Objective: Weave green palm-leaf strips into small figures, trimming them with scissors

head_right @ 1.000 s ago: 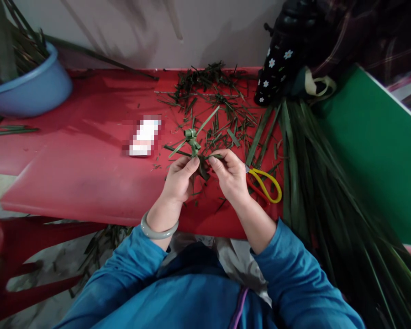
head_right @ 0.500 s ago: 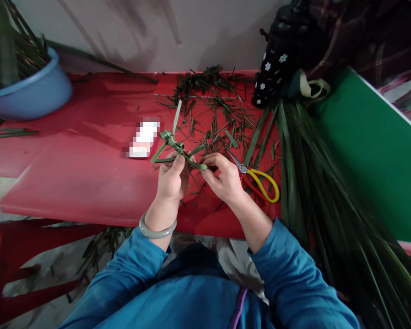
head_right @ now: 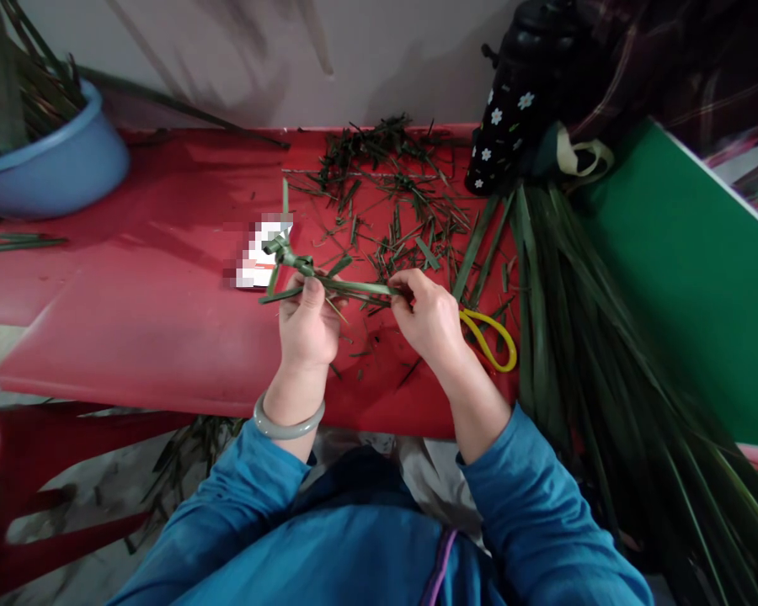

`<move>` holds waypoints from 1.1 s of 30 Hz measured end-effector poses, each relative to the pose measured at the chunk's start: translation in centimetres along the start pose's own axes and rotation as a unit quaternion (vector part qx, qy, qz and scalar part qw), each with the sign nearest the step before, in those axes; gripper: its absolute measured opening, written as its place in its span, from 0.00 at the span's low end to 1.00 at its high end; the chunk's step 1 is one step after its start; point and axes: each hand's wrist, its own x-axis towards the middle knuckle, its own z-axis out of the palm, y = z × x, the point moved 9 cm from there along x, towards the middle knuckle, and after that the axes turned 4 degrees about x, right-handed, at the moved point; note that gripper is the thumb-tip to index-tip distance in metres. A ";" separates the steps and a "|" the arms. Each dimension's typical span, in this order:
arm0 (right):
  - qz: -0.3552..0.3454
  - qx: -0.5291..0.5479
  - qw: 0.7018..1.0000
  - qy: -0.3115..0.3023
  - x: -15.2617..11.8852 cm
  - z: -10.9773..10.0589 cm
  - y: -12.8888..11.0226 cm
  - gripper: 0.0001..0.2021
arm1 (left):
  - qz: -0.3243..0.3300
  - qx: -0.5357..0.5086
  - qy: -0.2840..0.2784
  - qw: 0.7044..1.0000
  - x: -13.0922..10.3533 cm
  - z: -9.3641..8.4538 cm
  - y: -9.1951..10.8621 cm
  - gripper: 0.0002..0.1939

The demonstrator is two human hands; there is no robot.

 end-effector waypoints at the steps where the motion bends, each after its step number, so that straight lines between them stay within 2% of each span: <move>1: 0.006 -0.011 1.000 -0.007 0.2 -0.1 0.3 0.08 | -0.001 -0.003 0.015 1.000 0.2 -0.4 0.1 0.15; 4: 0.034 -0.051 0.998 -0.009 0.8 -1.2 1.8 0.08 | 0.009 -0.018 0.042 0.999 0.9 -1.4 0.4 0.13; 6: 0.057 -0.079 0.995 0.015 1.3 -2.6 3.0 0.07 | 0.015 -0.036 0.054 0.998 1.3 -2.0 0.7 0.13; 9: 0.089 -0.101 0.985 0.111 1.8 -5.8 4.9 0.07 | 0.013 -0.068 0.084 0.994 1.7 -2.7 0.9 0.13; 11: 0.096 -0.073 0.975 0.189 1.7 -7.6 5.6 0.08 | 0.005 -0.073 0.102 0.992 1.7 -3.0 0.8 0.14; 13: 0.084 -0.026 0.968 0.236 1.4 -8.2 5.5 0.07 | -0.011 -0.062 0.096 0.993 1.6 -2.7 0.5 0.14; 14: 0.071 -0.001 0.968 0.239 1.3 -7.9 5.1 0.06 | -0.022 -0.056 0.085 0.995 1.5 -2.3 0.2 0.14; 16: 0.040 0.058 0.980 0.186 1.2 -6.0 3.6 0.07 | -0.049 -0.049 0.054 0.996 1.1 -1.3 -0.6 0.15; 19: -0.004 0.115 0.993 0.015 0.7 -1.3 0.4 0.11 | -0.091 -0.048 -0.004 0.995 0.4 0.4 -1.9 0.15; 22: -0.014 0.108 0.990 -0.090 -0.1 1.5 -1.4 0.12 | -0.103 -0.039 -0.054 0.992 -0.2 1.8 -2.4 0.15; 24: 0.013 0.095 0.989 -0.109 -0.3 2.2 -1.3 0.10 | -0.107 -0.028 -0.078 0.991 -0.5 2.4 -2.6 0.15; 27: 0.045 0.105 0.988 -0.107 -0.4 2.1 -0.7 0.08 | -0.111 -0.009 -0.101 0.989 -0.7 2.9 -2.8 0.14; 33: 0.061 0.148 0.982 -0.103 -0.5 2.1 -0.2 0.06 | -0.101 0.025 -0.105 0.989 -0.7 2.7 -3.0 0.12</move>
